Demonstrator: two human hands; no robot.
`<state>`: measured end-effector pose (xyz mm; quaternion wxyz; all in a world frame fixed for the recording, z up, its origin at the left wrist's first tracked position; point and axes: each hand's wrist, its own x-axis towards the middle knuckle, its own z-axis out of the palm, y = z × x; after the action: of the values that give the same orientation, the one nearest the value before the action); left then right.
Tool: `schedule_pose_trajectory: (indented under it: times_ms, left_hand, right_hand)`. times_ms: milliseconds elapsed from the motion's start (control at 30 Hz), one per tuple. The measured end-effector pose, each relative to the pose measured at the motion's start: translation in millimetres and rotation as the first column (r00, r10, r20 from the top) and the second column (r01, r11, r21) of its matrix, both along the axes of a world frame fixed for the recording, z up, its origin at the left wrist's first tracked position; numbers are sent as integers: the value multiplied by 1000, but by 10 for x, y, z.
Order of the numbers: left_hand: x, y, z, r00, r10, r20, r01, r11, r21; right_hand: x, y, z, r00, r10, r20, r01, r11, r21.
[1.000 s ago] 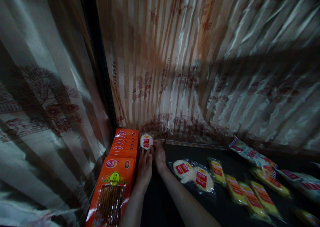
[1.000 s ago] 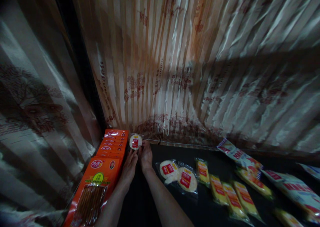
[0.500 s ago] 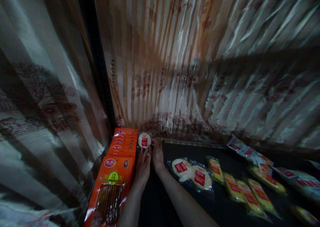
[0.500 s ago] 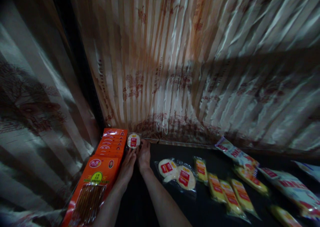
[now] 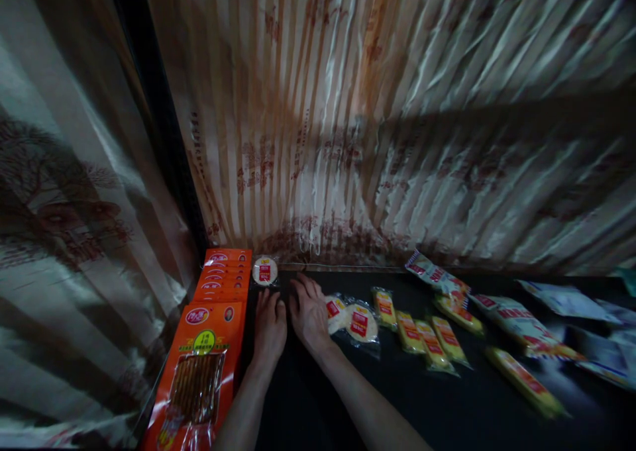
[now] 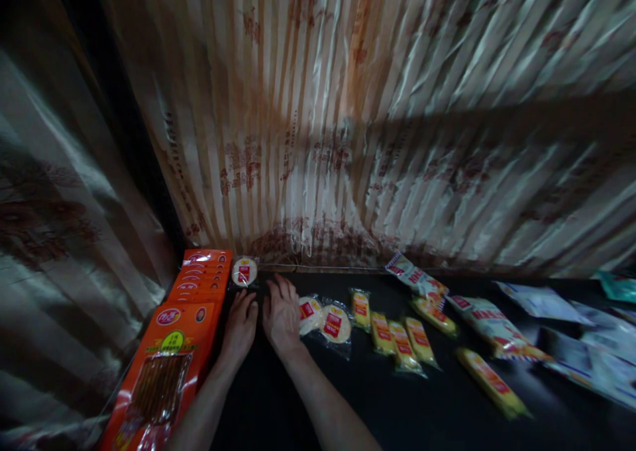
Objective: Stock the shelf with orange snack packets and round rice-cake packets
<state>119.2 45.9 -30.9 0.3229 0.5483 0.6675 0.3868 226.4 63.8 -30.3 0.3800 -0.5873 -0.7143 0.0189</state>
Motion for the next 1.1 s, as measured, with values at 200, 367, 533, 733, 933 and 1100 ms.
schedule_pose_trajectory:
  times_ms: [200, 367, 533, 733, 933, 1100]
  left_hand:
    - [171, -278, 48, 967, -205, -152, 217, 974, 64]
    - [246, -444, 61, 895, -319, -311, 345, 938, 32]
    - [292, -552, 44, 849, -361, -387, 395, 919, 9]
    - [291, -674, 8, 897, -339, -283, 379, 920, 101]
    - [238, -799, 20, 883, -377, -280, 408, 911, 62]
    - [204, -863, 27, 876, -327, -354, 380, 920, 91]
  right_hand:
    - [572, -269, 83, 957, -260, 129, 263, 965, -2]
    - [728, -481, -63, 958, -236, 161, 250, 965, -72]
    - [639, -672, -125, 989, -44, 138, 63, 988, -140]
    - [680, -797, -67, 979, 201, -40, -204, 954, -218]
    - [774, -882, -104, 918, 309, -248, -372, 888, -270]
    - [738, -950, -182, 935, 75, -345, -169, 953, -251]
